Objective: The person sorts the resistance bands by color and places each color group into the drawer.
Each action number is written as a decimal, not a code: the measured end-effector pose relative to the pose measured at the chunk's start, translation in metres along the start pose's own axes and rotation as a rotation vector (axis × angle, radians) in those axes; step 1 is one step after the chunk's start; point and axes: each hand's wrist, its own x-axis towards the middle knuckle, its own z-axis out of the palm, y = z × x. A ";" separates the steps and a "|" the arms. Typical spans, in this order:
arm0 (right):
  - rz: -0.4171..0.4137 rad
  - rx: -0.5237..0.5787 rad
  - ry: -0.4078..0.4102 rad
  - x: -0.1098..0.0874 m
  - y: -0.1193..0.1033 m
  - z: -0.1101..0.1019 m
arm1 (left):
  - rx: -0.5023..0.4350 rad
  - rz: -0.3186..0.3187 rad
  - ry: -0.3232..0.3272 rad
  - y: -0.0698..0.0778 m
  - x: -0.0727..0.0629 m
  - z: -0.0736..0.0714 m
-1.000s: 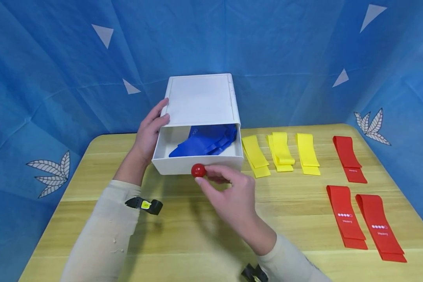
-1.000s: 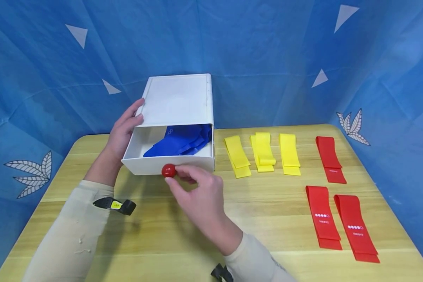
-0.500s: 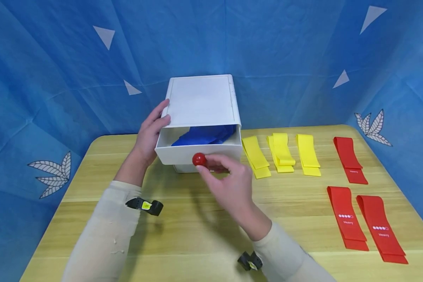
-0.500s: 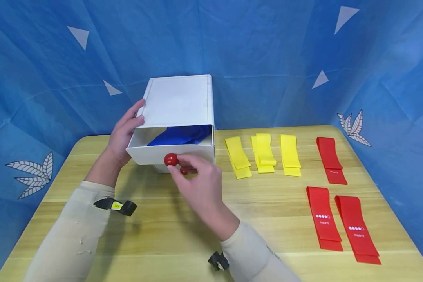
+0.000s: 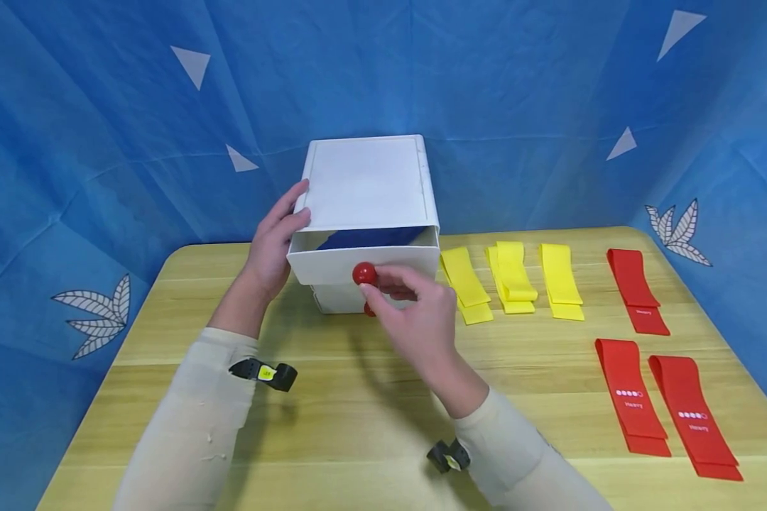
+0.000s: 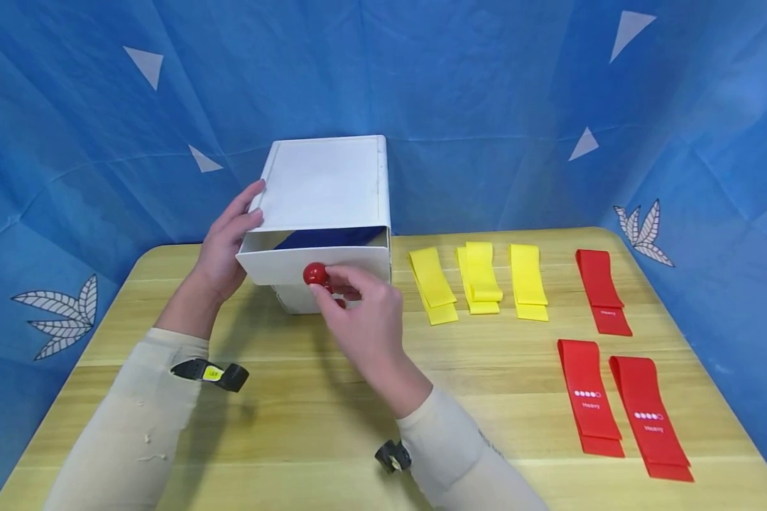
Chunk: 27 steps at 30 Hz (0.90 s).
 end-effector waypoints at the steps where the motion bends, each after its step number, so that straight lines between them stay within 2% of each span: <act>1: 0.000 -0.002 0.001 0.001 0.001 0.000 | 0.000 0.004 -0.001 0.000 0.000 0.000; 7: 0.017 -0.002 0.005 0.007 0.006 0.002 | 0.025 0.025 0.005 -0.002 0.001 0.000; 20: 0.055 0.006 0.003 0.019 0.012 0.006 | 0.010 0.025 0.008 -0.001 0.002 0.000; 27: 0.065 0.013 0.004 0.023 0.014 0.007 | 0.037 0.018 0.013 -0.001 0.001 0.000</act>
